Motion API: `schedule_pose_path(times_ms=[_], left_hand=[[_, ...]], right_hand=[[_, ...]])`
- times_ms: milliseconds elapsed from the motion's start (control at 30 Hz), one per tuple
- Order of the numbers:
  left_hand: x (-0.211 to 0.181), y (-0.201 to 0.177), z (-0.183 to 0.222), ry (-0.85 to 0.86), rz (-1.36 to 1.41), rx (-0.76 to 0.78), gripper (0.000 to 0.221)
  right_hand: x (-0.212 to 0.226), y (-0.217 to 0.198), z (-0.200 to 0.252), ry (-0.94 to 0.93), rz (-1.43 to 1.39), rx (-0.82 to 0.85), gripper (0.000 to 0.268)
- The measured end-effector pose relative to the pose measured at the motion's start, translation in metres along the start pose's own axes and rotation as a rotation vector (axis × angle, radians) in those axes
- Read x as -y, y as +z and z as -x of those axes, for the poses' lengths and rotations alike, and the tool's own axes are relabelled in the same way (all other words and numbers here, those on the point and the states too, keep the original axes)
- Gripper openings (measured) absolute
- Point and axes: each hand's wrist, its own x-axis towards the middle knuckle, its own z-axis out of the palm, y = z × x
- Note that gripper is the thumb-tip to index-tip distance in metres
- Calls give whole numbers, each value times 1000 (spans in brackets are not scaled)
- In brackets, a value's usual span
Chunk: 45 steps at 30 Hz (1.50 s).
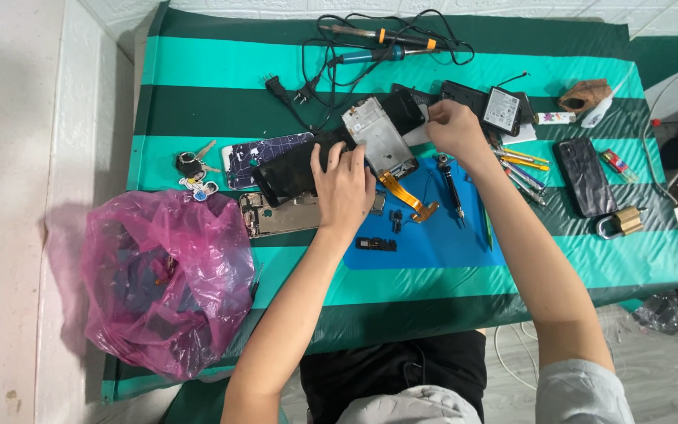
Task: Repairing a mobile phone by manipulating internal components and connecting ribbon cables
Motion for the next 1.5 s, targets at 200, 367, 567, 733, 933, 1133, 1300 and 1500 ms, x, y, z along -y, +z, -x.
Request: schedule_pose_path(times_ms=[200,367,567,733,933,1133,1300,1500], left_hand=[[-8,-2,-2,-60,48,-38,32],[-8,-1,-2,-66,38,-26,30],[-11,-3,-4,-116,64,-17,29],[-10,-5,-3,-116,64,-3,29],[-1,3,3,47,-17,20,34],[-4,-1,0,11,-117,72,37],[-4,-1,-2,0,-118,53,35],[-31,-32,-14,63,270,-116,23]], right_hand=[[4,4,-2,-1,52,8,38],[0,5,-12,56,37,37,40],[14,7,-16,120,-211,44,40],[23,0,-8,127,-382,33,44],[15,-21,-9,16,-353,-120,41],[31,-70,-1,-175,-47,-195,28],[23,-117,10,-575,204,-492,27],[13,-133,46,-404,-280,-510,19]])
